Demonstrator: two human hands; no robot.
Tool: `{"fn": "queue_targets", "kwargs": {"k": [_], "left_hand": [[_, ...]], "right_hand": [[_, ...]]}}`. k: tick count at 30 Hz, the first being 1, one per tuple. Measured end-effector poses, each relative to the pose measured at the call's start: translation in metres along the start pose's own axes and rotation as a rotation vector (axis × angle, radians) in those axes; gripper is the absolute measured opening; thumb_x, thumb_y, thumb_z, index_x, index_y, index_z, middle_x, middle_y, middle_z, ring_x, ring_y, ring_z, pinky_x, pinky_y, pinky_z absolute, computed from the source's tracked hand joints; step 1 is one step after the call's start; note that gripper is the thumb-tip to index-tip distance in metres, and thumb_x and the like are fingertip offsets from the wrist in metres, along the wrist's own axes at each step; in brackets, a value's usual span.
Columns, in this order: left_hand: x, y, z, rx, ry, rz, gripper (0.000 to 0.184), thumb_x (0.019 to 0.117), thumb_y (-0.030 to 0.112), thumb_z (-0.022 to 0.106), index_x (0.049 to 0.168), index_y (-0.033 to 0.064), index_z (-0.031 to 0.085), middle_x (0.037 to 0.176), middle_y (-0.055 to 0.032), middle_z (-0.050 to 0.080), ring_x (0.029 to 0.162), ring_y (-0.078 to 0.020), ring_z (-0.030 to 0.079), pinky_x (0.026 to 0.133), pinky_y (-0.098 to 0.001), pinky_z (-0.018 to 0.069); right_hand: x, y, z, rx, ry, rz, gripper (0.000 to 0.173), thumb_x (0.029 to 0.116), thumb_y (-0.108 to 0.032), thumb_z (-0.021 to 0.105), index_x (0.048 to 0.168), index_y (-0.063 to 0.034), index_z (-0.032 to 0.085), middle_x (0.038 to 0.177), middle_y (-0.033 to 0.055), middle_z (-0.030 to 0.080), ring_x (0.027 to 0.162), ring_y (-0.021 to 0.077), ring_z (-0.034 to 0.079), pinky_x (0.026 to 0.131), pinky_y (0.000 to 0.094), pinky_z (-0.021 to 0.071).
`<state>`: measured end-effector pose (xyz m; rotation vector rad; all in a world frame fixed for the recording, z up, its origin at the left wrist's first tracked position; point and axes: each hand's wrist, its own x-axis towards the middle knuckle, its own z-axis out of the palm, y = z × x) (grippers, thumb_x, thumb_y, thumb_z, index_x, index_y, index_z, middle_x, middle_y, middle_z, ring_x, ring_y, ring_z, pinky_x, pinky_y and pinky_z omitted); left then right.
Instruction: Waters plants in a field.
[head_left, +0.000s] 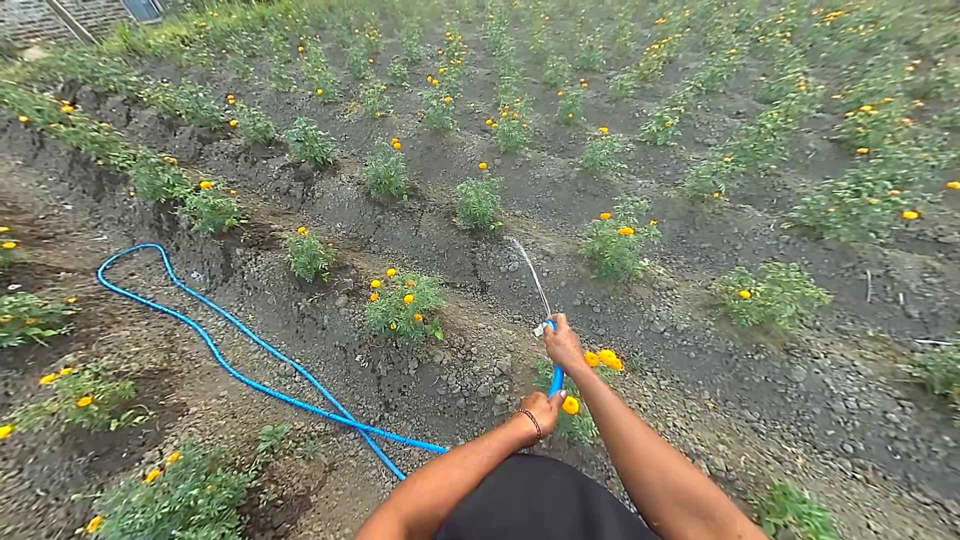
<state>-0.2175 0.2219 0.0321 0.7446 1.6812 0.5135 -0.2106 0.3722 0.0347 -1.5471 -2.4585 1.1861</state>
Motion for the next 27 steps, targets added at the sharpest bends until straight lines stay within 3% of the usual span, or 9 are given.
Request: {"fn": "queue_targets", "kwargs": {"k": [17, 27], "left_hand": [[-0.003, 0.002, 0.002, -0.009, -0.001, -0.014, 0.069, 0.1113, 0.053, 0.019, 0.107, -0.0029, 0.059, 0.087, -0.0136, 0.056, 0.071, -0.025, 0.056, 0.071, -0.0435, 0.0496], [-0.006, 0.003, -0.002, -0.043, 0.037, -0.001, 0.07, 0.1117, 0.052, 0.018, 0.106, -0.0045, 0.059, 0.09, -0.0163, 0.057, 0.075, -0.0271, 0.057, 0.073, -0.0455, 0.0491]], "right_hand": [[0.001, 0.002, 0.0, -0.043, -0.023, -0.006, 0.037, 0.1113, -0.022, 0.041, 0.144, -0.0063, 0.048, 0.119, 0.0244, 0.068, 0.112, 0.04, 0.067, 0.096, 0.0554, 0.0513], [0.002, -0.009, 0.0, 0.006, -0.015, -0.093, 0.036, 0.1115, -0.021, 0.041, 0.144, -0.0056, 0.048, 0.112, 0.0236, 0.068, 0.101, 0.0378, 0.069, 0.09, 0.0538, 0.0532]]}}
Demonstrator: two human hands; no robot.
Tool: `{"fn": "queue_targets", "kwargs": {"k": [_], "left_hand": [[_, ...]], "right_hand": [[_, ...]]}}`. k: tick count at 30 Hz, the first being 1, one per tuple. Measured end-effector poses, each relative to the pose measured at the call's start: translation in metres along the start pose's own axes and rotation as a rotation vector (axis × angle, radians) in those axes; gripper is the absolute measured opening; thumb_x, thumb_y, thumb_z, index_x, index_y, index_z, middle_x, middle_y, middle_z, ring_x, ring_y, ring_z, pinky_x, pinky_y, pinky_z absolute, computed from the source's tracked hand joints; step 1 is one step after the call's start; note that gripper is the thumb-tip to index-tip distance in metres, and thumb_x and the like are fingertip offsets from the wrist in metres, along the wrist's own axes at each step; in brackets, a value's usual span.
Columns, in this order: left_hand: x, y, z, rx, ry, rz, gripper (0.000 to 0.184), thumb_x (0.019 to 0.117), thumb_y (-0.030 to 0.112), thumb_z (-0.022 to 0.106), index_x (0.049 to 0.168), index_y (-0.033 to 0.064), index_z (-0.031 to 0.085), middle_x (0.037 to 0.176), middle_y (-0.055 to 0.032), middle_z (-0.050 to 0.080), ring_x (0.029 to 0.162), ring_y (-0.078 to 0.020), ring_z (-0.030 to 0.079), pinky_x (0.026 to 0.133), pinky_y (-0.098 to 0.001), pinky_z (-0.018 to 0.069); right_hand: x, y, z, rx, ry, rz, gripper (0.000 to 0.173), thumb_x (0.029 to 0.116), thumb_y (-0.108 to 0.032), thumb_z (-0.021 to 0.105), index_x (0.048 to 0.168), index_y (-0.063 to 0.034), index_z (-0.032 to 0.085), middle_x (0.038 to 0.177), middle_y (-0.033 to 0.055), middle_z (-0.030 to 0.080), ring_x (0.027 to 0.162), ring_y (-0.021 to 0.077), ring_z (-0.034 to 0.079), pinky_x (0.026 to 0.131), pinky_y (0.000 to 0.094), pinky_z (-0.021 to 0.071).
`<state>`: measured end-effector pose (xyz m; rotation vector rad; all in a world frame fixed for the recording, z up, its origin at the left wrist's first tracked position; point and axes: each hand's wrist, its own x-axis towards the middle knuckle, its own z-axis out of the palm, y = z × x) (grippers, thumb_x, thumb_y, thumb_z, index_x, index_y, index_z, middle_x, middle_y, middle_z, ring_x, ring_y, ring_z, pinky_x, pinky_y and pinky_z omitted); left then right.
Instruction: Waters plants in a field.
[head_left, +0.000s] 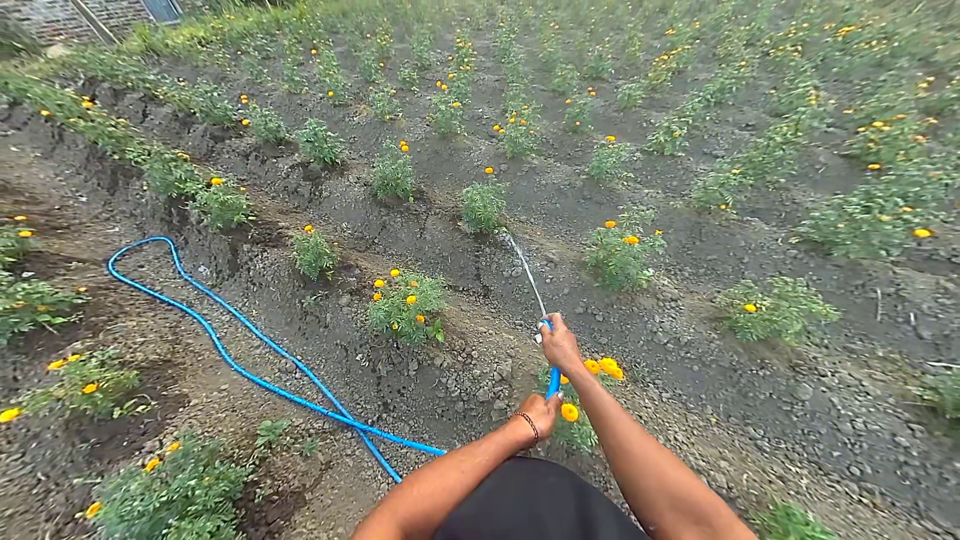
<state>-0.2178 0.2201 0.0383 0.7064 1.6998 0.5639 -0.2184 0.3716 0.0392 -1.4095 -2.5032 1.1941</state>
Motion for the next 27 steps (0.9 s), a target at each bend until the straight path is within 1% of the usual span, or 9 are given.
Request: {"fn": "queue_targets", "kwargs": {"k": [4, 10, 12, 16, 22, 27], "left_hand": [[-0.0021, 0.0017, -0.0018, 0.011, -0.001, 0.013, 0.071, 0.1116, 0.053, 0.018, 0.107, -0.0055, 0.059, 0.093, -0.0184, 0.057, 0.078, -0.0289, 0.058, 0.075, -0.047, 0.0494], [-0.0017, 0.0013, -0.0023, 0.003, 0.009, 0.019, 0.071, 0.1119, 0.052, 0.018, 0.105, -0.0055, 0.059, 0.091, -0.0178, 0.057, 0.077, -0.0284, 0.058, 0.076, -0.0464, 0.0495], [-0.0004, 0.0007, -0.0023, -0.001, 0.012, 0.019, 0.07, 0.1119, 0.051, 0.019, 0.106, -0.0057, 0.059, 0.092, -0.0182, 0.057, 0.078, -0.029, 0.058, 0.076, -0.0469, 0.0496], [0.0004, 0.0013, -0.0027, -0.002, 0.012, 0.013, 0.07, 0.1118, 0.052, 0.019, 0.107, -0.0051, 0.059, 0.091, -0.017, 0.057, 0.076, -0.0276, 0.057, 0.075, -0.0457, 0.0493], [0.002, 0.0015, -0.0013, -0.013, 0.023, 0.018, 0.07, 0.1116, 0.053, 0.021, 0.109, -0.006, 0.059, 0.094, -0.0192, 0.058, 0.079, -0.0298, 0.059, 0.077, -0.048, 0.0501], [0.0026, 0.0015, -0.0017, -0.037, 0.022, 0.013, 0.069, 0.1117, 0.052, 0.02, 0.11, -0.0051, 0.058, 0.092, -0.0171, 0.057, 0.077, -0.028, 0.058, 0.075, -0.0463, 0.0499]], "right_hand": [[-0.0004, -0.0021, -0.0015, -0.002, 0.008, -0.009, 0.036, 0.1114, -0.021, 0.041, 0.143, -0.0054, 0.049, 0.111, 0.0234, 0.069, 0.1, 0.038, 0.069, 0.09, 0.0541, 0.0532], [-0.0016, -0.0068, -0.0024, -0.021, 0.011, -0.023, 0.036, 0.1116, -0.021, 0.041, 0.144, -0.0059, 0.048, 0.113, 0.0239, 0.069, 0.103, 0.0388, 0.069, 0.092, 0.0544, 0.0528], [-0.0013, -0.0065, -0.0022, -0.021, 0.016, -0.026, 0.036, 0.1116, -0.021, 0.041, 0.144, -0.0058, 0.049, 0.113, 0.0237, 0.069, 0.104, 0.0386, 0.069, 0.092, 0.0542, 0.0527], [-0.0013, -0.0073, -0.0034, -0.012, 0.014, -0.017, 0.037, 0.1118, -0.022, 0.041, 0.144, -0.0057, 0.048, 0.112, 0.0237, 0.069, 0.102, 0.0378, 0.069, 0.091, 0.0536, 0.0528], [-0.001, -0.006, -0.0051, -0.01, 0.01, -0.017, 0.037, 0.1116, -0.022, 0.041, 0.144, -0.0063, 0.048, 0.111, 0.0235, 0.069, 0.101, 0.038, 0.069, 0.091, 0.0541, 0.0531], [0.002, -0.01, -0.0035, -0.039, -0.021, -0.014, 0.038, 0.1118, -0.023, 0.041, 0.146, -0.0076, 0.047, 0.113, 0.024, 0.069, 0.103, 0.0391, 0.069, 0.092, 0.0549, 0.0524]]}}
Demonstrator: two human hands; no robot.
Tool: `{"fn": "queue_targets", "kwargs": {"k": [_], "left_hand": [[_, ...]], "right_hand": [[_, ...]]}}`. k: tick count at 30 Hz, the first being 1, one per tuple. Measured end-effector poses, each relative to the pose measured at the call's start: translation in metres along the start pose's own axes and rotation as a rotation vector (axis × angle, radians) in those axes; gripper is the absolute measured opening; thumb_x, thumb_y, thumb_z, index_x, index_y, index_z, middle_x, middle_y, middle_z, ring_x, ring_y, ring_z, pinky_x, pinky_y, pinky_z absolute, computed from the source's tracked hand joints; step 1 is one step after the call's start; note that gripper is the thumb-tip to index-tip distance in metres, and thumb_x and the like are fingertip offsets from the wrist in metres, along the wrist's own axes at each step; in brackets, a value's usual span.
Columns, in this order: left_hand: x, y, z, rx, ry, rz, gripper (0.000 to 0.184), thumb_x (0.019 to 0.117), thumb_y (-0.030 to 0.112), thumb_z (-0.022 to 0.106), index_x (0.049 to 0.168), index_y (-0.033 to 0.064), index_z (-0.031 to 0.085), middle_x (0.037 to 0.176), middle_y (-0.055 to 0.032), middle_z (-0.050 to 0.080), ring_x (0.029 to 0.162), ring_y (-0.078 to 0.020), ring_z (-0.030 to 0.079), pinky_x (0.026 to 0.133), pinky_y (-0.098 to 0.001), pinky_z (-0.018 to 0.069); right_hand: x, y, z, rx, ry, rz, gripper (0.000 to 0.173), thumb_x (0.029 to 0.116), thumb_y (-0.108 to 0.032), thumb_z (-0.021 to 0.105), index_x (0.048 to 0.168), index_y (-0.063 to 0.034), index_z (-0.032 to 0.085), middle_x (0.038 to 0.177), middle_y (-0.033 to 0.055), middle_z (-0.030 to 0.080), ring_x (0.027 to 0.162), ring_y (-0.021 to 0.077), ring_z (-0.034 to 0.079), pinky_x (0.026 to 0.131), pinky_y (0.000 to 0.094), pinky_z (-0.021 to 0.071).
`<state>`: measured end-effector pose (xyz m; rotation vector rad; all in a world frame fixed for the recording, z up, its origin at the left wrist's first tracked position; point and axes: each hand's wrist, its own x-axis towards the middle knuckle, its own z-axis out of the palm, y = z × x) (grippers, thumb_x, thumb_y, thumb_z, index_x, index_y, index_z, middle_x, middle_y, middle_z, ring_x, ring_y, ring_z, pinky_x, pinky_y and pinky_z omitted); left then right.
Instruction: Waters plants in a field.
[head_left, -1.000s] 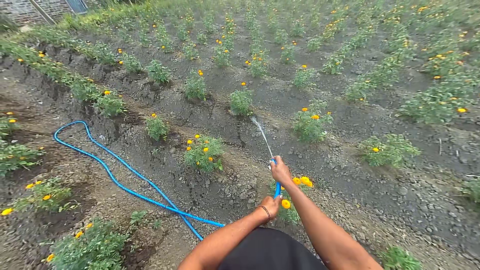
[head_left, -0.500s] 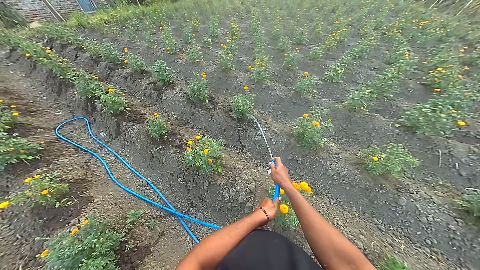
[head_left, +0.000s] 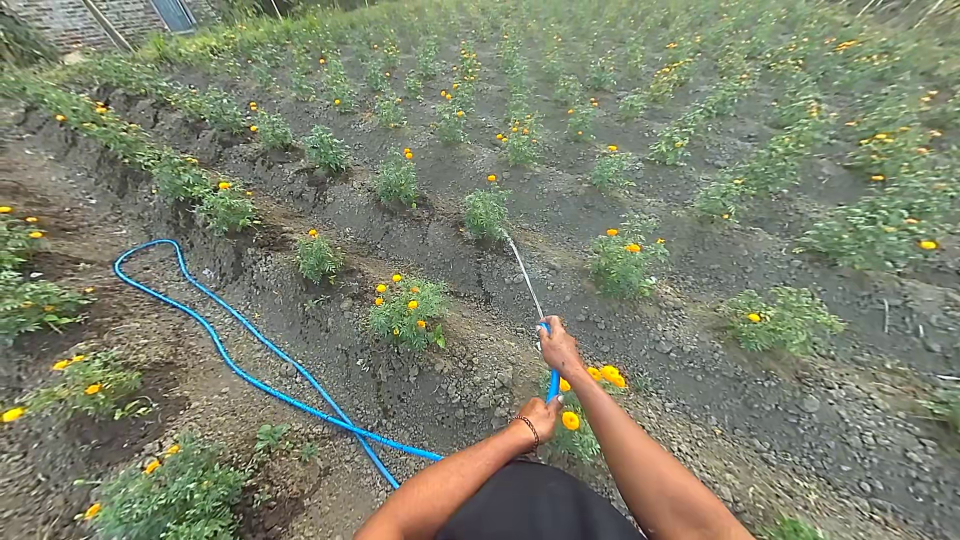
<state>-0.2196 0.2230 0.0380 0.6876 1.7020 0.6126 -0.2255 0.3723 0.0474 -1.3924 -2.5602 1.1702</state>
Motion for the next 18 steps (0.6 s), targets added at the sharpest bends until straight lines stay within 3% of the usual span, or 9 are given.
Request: {"fn": "queue_targets", "kwargs": {"k": [18], "left_hand": [[0.0034, -0.002, -0.0073, -0.035, 0.024, -0.021, 0.069, 0.1115, 0.053, 0.02, 0.109, -0.0044, 0.059, 0.09, -0.0154, 0.056, 0.074, -0.0266, 0.056, 0.073, -0.0452, 0.0495]], "right_hand": [[0.0083, -0.0097, 0.0047, -0.022, -0.013, -0.045, 0.037, 0.1115, -0.023, 0.042, 0.144, -0.0081, 0.049, 0.114, 0.0235, 0.069, 0.104, 0.0386, 0.069, 0.092, 0.0552, 0.0522]]}}
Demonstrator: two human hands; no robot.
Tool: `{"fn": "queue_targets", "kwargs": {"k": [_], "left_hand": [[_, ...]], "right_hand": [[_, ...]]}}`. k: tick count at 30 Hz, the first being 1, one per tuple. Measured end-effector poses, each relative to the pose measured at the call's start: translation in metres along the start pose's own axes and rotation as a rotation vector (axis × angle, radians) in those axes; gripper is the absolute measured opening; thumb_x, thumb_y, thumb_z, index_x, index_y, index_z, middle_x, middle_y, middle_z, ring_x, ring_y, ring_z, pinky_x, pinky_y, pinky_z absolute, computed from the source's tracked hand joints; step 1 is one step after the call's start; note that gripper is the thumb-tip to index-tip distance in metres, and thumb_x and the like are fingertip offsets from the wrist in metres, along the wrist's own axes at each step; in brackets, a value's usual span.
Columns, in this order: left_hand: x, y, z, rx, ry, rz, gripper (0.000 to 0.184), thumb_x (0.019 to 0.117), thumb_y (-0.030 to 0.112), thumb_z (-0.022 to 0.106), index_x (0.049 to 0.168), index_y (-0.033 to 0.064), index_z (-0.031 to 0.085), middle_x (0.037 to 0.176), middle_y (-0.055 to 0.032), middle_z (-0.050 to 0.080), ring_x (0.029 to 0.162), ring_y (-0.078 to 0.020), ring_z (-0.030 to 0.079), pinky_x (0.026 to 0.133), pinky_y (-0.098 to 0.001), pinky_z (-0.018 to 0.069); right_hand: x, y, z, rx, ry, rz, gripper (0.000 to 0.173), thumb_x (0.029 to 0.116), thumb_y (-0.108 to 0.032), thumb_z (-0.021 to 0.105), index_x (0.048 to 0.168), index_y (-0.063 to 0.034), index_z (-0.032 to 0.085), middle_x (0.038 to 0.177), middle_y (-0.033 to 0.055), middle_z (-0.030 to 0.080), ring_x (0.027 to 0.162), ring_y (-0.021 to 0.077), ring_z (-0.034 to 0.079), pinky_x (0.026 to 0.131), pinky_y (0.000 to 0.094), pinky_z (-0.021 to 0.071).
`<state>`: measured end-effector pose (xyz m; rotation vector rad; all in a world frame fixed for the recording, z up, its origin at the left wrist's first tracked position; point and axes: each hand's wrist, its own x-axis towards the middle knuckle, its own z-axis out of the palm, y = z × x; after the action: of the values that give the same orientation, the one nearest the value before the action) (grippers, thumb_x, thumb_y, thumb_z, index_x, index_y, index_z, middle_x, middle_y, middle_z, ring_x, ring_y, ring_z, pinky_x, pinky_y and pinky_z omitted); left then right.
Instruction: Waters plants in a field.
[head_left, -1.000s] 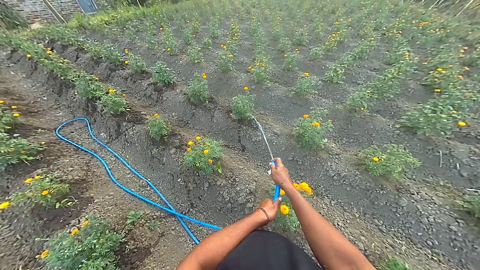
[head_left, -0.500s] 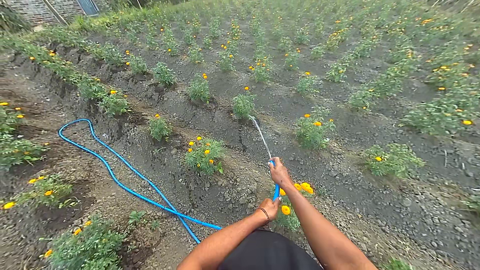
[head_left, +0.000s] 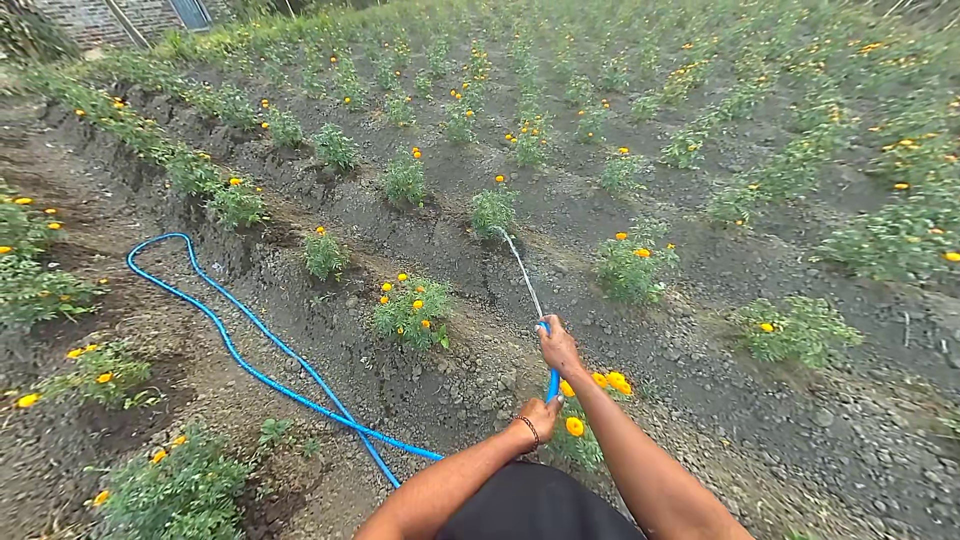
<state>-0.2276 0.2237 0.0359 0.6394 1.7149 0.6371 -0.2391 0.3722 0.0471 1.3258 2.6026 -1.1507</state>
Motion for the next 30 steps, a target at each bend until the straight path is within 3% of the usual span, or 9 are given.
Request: {"fn": "queue_targets", "kwargs": {"k": [10, 21, 26, 30], "left_hand": [[0.002, -0.001, -0.005, -0.028, 0.013, -0.017, 0.069, 0.1112, 0.054, 0.02, 0.112, -0.004, 0.058, 0.09, -0.0156, 0.056, 0.074, -0.0268, 0.057, 0.073, -0.0456, 0.0503], [0.005, -0.005, -0.006, -0.03, 0.024, -0.019, 0.07, 0.1108, 0.055, 0.019, 0.106, -0.0025, 0.058, 0.084, -0.0131, 0.055, 0.069, -0.0251, 0.055, 0.069, -0.044, 0.0492], [0.002, -0.003, -0.007, -0.006, 0.011, -0.038, 0.07, 0.1108, 0.055, 0.02, 0.111, -0.0033, 0.059, 0.089, -0.0147, 0.057, 0.073, -0.0259, 0.058, 0.072, -0.0446, 0.0507], [0.004, -0.002, -0.003, 0.015, 0.002, -0.048, 0.069, 0.111, 0.055, 0.02, 0.107, -0.0028, 0.058, 0.086, -0.0134, 0.055, 0.07, -0.0251, 0.056, 0.07, -0.0437, 0.0493]], "right_hand": [[0.006, -0.007, 0.004, -0.016, -0.028, -0.032, 0.036, 0.1113, -0.023, 0.042, 0.143, -0.008, 0.05, 0.113, 0.0232, 0.069, 0.103, 0.0386, 0.069, 0.092, 0.0545, 0.0527], [0.012, -0.006, 0.009, -0.026, -0.051, -0.041, 0.037, 0.1111, -0.023, 0.043, 0.144, -0.0081, 0.049, 0.113, 0.0233, 0.069, 0.105, 0.0388, 0.069, 0.093, 0.0551, 0.0522], [0.011, -0.002, 0.01, -0.011, -0.062, -0.037, 0.037, 0.1111, -0.022, 0.042, 0.144, -0.0067, 0.049, 0.115, 0.0241, 0.068, 0.106, 0.0389, 0.068, 0.094, 0.0548, 0.052], [0.01, 0.004, 0.009, 0.007, -0.065, 0.011, 0.036, 0.1113, -0.021, 0.041, 0.144, -0.0065, 0.048, 0.114, 0.0235, 0.068, 0.106, 0.0377, 0.068, 0.093, 0.0536, 0.0521]]}}
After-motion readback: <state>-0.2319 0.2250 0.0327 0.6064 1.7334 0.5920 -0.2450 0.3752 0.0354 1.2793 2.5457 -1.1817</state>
